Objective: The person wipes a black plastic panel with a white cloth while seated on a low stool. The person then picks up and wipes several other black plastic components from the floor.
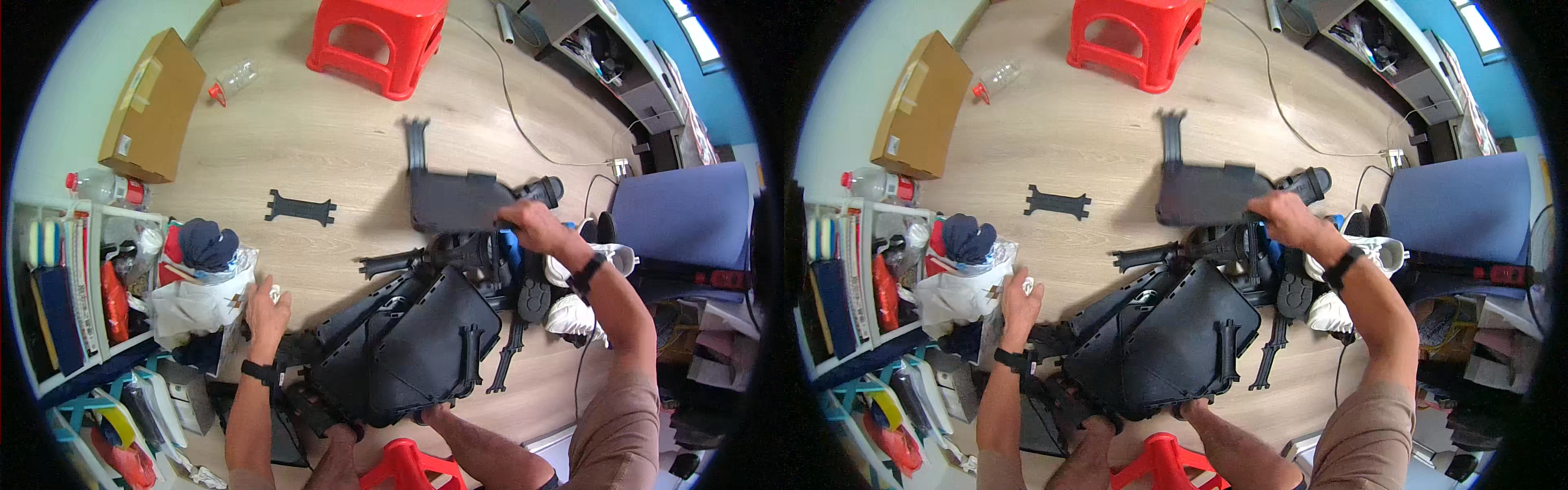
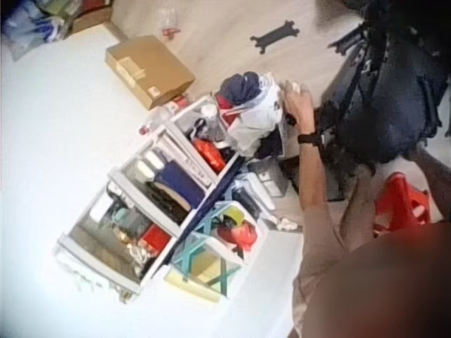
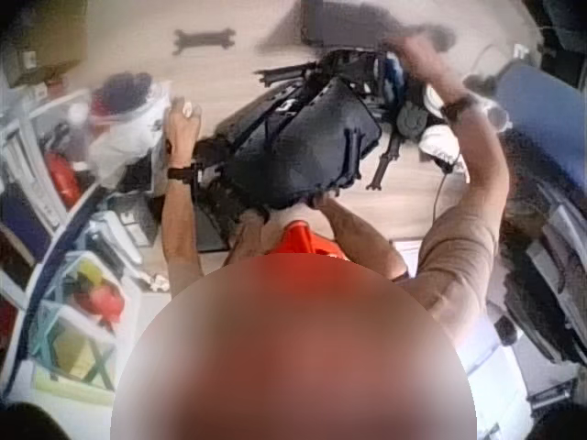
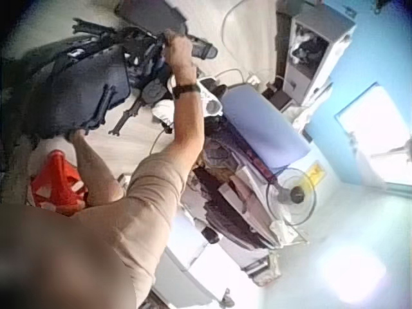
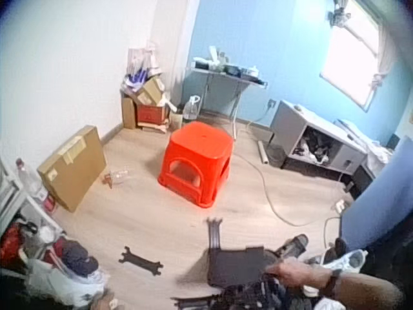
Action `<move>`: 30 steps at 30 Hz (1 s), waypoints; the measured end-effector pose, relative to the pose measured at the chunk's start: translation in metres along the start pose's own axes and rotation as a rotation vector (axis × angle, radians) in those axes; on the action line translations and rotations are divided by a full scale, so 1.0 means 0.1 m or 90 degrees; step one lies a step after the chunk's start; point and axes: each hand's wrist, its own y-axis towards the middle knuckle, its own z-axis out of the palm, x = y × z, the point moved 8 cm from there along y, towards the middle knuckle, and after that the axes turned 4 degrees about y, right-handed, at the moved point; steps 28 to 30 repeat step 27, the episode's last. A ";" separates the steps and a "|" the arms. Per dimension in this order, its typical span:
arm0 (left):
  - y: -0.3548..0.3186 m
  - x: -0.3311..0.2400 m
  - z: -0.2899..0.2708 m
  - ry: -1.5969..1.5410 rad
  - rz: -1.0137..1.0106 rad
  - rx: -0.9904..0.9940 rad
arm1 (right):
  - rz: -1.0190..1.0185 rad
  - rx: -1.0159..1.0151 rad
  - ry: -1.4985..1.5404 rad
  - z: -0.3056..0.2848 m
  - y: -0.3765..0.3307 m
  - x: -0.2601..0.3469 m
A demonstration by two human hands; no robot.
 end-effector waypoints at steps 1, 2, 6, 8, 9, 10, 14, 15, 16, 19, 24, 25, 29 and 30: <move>-0.08 0.01 -0.08 0.010 0.011 -0.003 | 0.015 -0.008 0.020 -0.11 -0.18 0.08; -0.19 0.03 -0.15 -0.062 0.022 -0.018 | 0.040 -0.041 0.039 -0.23 -0.26 0.09; -0.50 0.06 -0.22 -0.111 0.031 0.003 | 0.152 -0.170 0.049 -0.55 -0.48 0.01; -0.81 0.09 -0.28 -0.172 0.017 -0.009 | 0.215 -0.199 0.023 -0.51 -0.43 -0.05; -0.92 0.12 -0.28 -0.210 -0.020 0.027 | 0.220 -0.246 0.030 -0.51 -0.43 -0.03; -1.08 0.12 -0.36 -0.276 -0.027 0.029 | 0.245 -0.279 0.036 -0.47 -0.42 -0.04; -1.91 0.15 -0.63 -0.433 -0.066 0.060 | 0.325 -0.262 0.096 -0.08 -0.27 0.05; -2.05 0.14 -0.77 -0.421 -0.066 0.066 | 0.327 -0.262 0.104 0.02 -0.25 0.16; -2.23 0.12 -0.92 -0.417 -0.049 0.062 | 0.300 -0.227 0.098 0.13 -0.20 0.31; -2.63 0.23 -1.24 -0.539 -0.144 0.115 | 0.160 -0.127 0.008 0.22 -0.20 0.84; -3.18 0.19 -1.77 -0.810 -0.083 0.066 | 0.037 -0.245 -0.010 -0.39 -0.80 1.75; -3.33 0.16 -1.86 -0.842 -0.051 0.044 | 0.004 -0.282 0.017 -0.54 -1.00 1.97; -3.51 0.05 -1.97 -0.862 -0.041 -0.019 | -0.045 -0.341 0.048 -0.81 -1.44 2.36; -3.51 0.05 -1.97 -0.862 -0.041 -0.019 | -0.045 -0.341 0.048 -0.81 -1.44 2.36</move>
